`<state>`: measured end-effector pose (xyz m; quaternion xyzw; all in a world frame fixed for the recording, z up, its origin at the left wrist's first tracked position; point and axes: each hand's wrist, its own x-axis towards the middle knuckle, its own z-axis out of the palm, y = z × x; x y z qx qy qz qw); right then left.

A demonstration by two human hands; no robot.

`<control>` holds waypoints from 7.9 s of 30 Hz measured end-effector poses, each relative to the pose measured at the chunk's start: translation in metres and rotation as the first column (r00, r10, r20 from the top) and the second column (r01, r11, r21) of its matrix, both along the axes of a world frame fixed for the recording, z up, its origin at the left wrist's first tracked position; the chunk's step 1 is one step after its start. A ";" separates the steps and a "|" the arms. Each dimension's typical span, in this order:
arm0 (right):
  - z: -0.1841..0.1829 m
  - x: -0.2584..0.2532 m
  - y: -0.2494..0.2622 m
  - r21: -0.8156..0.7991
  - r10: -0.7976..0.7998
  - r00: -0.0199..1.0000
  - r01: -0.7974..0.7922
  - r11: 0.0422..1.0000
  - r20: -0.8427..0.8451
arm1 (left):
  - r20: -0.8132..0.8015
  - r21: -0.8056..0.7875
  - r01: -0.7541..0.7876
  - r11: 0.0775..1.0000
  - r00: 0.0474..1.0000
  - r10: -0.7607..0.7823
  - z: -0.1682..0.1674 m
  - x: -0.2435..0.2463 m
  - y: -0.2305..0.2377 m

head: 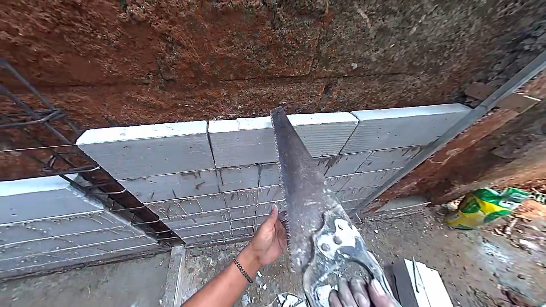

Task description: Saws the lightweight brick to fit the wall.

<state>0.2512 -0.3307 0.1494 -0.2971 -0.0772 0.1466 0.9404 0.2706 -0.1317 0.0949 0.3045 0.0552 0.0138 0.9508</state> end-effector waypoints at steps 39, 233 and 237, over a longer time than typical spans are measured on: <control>0.043 -0.093 0.063 0.080 -0.208 0.976 0.203 0.976 0.062 | -0.042 0.758 0.036 0.651 0.999 -0.007 0.112 -0.044 0.088; 0.098 -0.041 0.140 -0.160 -0.280 0.892 0.237 0.958 -0.354 | -0.346 0.462 -0.339 0.820 0.782 0.519 0.108 0.031 0.131; 0.102 -0.035 0.134 -0.166 -0.212 0.894 0.158 0.973 -0.394 | -0.325 0.485 -0.369 0.793 0.765 0.555 0.107 0.020 0.134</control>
